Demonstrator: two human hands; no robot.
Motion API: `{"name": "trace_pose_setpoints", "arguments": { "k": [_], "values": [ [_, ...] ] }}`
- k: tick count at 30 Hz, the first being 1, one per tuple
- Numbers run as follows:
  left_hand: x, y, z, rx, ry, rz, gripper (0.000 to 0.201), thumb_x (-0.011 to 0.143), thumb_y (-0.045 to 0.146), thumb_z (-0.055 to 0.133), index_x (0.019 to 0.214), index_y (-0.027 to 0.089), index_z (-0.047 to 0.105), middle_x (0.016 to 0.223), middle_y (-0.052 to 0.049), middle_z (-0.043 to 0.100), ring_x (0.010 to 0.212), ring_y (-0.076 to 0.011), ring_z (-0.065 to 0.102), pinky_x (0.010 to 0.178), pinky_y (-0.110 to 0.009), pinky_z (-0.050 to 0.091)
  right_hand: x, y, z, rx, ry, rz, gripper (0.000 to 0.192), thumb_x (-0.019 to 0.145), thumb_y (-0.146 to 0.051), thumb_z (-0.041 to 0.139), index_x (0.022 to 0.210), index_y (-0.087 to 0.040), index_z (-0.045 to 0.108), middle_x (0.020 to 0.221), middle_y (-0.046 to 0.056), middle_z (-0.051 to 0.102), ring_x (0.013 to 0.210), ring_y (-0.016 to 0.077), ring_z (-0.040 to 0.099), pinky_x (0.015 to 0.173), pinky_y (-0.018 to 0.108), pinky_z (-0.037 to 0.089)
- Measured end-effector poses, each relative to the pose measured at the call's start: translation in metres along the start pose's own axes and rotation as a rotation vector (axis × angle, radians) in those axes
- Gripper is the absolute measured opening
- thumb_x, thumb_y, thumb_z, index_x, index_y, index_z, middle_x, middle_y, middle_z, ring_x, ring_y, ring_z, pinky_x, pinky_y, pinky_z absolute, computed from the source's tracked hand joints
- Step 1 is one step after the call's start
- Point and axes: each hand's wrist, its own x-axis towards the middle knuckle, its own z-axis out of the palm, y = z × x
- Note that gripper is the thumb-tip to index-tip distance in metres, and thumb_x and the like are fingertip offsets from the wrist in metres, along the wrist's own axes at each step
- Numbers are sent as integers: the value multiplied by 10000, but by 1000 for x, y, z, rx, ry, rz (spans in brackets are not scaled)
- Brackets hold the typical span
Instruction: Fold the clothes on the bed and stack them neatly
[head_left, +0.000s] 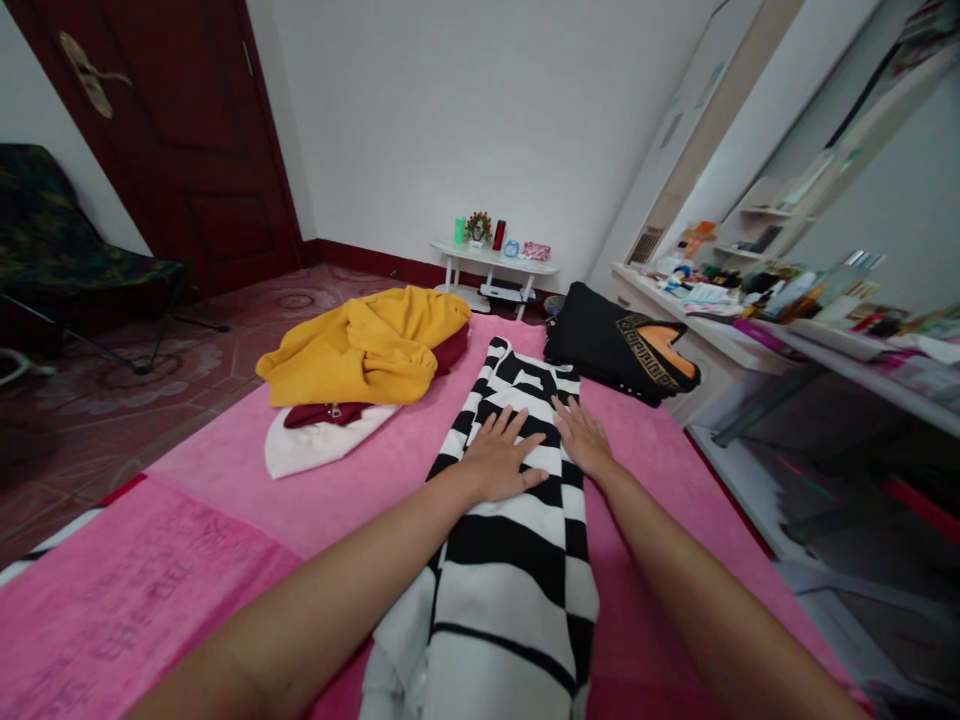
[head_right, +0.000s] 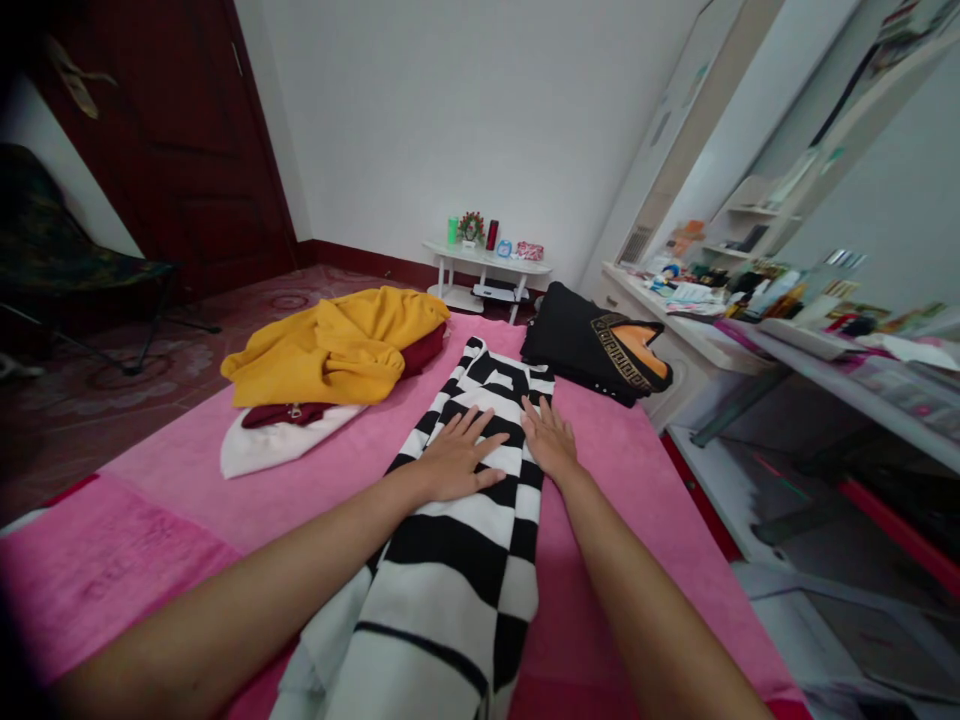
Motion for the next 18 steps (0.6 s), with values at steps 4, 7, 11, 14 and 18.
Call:
{"name": "trace_pose_setpoints", "arguments": {
  "k": [4, 7, 11, 14, 18],
  "values": [
    [-19, -4, -7, -15, -49, 57, 611, 901, 611, 291, 1427, 303, 316, 1561, -48, 71, 1424, -275, 49, 1131, -491, 95, -44, 7, -4, -52, -3, -100, 502, 970, -451, 191, 1462, -349, 192, 1548, 41, 164, 1410, 242, 164, 1092, 538, 214],
    [-48, -13, -19, -41, -42, 125, 530, 939, 511, 306, 1421, 291, 334, 1548, -42, 157, 1418, -238, 131, 1142, -455, 118, -83, 17, -9, -38, -25, -201, 502, 962, -464, 230, 1452, -356, 229, 1543, 39, 184, 1409, 243, 169, 1095, 533, 226],
    [-96, -30, -41, -149, -43, 232, 460, 932, 260, 395, 1391, 294, 394, 1502, -21, 305, 1376, -194, 280, 1134, -389, 216, -138, 29, -19, 45, -19, -365, 539, 933, -413, 354, 1455, -340, 241, 1542, 39, 183, 1401, 244, 197, 1106, 506, 249],
    [-127, -42, -59, -220, -107, 260, 580, 840, 98, 453, 1370, 331, 421, 1486, 5, 339, 1315, -190, 393, 1083, -343, 331, -169, 27, -32, 113, -17, -471, 683, 872, -361, 486, 1476, -321, 170, 1552, 29, 123, 1405, 244, 181, 1111, 485, 271],
    [-155, -45, -81, -196, -206, 272, 731, 744, 82, 579, 1377, 391, 384, 1510, 27, 284, 1343, -228, 347, 1091, -384, 320, -187, 5, -52, 165, -57, -666, 734, 823, -269, 561, 1467, -317, 213, 1546, 19, 148, 1409, 243, 162, 1127, 477, 249]
  ]
}}
